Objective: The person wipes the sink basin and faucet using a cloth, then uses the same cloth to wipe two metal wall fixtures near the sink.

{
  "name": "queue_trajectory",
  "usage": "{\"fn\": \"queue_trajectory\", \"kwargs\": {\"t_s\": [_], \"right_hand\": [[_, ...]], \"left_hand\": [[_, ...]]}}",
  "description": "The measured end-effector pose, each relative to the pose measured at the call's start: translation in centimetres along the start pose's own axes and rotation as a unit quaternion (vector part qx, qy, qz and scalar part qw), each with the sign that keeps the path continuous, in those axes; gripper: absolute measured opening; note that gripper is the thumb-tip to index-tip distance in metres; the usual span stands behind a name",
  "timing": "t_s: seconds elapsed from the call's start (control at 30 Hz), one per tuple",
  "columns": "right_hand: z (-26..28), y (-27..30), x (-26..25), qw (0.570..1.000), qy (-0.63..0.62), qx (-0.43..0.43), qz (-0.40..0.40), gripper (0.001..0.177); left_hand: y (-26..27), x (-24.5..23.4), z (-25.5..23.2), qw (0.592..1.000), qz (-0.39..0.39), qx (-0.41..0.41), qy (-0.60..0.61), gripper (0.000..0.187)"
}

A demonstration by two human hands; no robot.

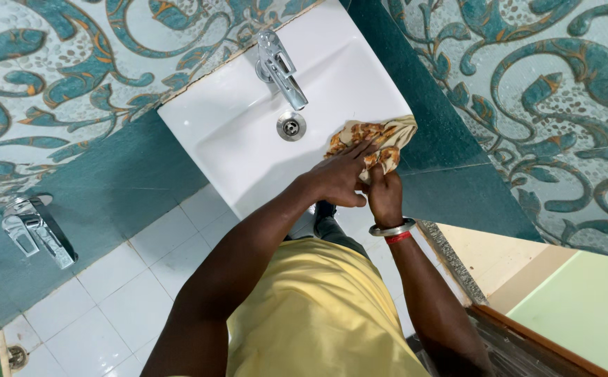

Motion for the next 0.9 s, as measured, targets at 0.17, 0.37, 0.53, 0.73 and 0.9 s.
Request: {"fn": "queue_trajectory", "kwargs": {"t_s": [0.17, 0.37, 0.53, 0.73, 0.9], "right_hand": [[-1.8, 4.3, 1.1, 0.984, 0.167, 0.041, 0.056, 0.053], [-5.5, 5.2, 2.9, 0.972, 0.104, 0.163, 0.135, 0.052], [-2.1, 0.5, 3.0, 0.999, -0.044, 0.014, 0.026, 0.043], [1.0, -0.1, 3.3, 0.991, 0.127, 0.026, 0.023, 0.055], [-0.4, 5.8, 6.9, 0.992, -0.005, 0.098, 0.077, 0.063]], "left_hand": [[5.3, 1.3, 0.1, 0.998, -0.06, -0.018, -0.013, 0.115], [9.8, -0.9, 0.0, 0.993, 0.024, -0.08, -0.078, 0.12], [6.4, -1.2, 0.2, 0.99, 0.058, -0.116, 0.055, 0.117], [3.0, 2.3, 1.8, 0.998, -0.038, -0.041, -0.003, 0.131], [8.1, 2.7, 2.1, 0.997, -0.036, -0.031, -0.059, 0.137]]}}
Point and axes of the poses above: each hand's wrist, its own y-axis away from the middle knuckle, its own x-axis out of the palm, z = x × y, the point moved 2 cm from there along -y, towards the middle knuckle, and after that the axes turned 8 degrees about -z, right-handed, at the moved point
